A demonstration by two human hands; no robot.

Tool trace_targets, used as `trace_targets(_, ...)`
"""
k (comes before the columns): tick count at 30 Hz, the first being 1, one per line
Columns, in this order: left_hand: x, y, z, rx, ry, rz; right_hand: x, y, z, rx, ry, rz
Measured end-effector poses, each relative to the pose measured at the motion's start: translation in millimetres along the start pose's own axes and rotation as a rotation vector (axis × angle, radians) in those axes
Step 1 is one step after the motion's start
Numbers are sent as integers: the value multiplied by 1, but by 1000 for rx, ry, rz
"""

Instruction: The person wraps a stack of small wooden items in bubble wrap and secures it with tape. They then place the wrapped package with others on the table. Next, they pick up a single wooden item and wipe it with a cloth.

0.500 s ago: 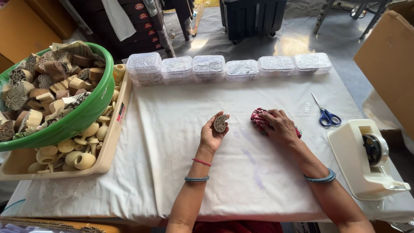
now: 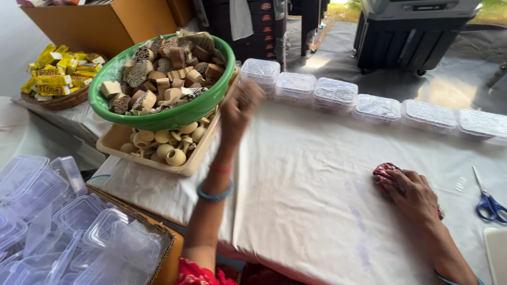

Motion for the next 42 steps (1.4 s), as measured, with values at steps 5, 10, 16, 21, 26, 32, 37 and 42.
trace_targets(5, 3, -105, -88, -158, 154, -318, -6, 8, 4, -9, 0, 20)
trace_targets(10, 76, -196, -151, -69, -110, -729, -11, 13, 4, 4, 53, 56)
trace_targets(16, 180, -304, -175, -140, -194, -1118, -11, 11, 2, 9, 90, 88)
trace_targets(21, 201, -322, -164, -7, -652, -1059, -5, 6, 2, 32, 118, 73)
trace_targets(26, 152, -312, -148, -46, -519, -1131, -7, 8, 2, 60, 109, 65)
trace_targets(32, 165, -320, -152, -201, -36, -1103, 4, 1, -1, 35, 113, 80)
trace_targets(37, 68, -257, -145, -478, 209, -385, 9, -9, -2, 34, 144, 65)
trace_targets(42, 3, -119, -62, -172, -21, 357, 13, -8, -3, 13, 67, 14)
Point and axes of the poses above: each hand's wrist, its own z-axis away from the middle knuckle, its own y-axis out of the palm, x = y × z, the point moved 4 cm from there along -z, towards the middle knuckle, and after that the axes turned 3 degrees about -y, right-handed, at the moved point
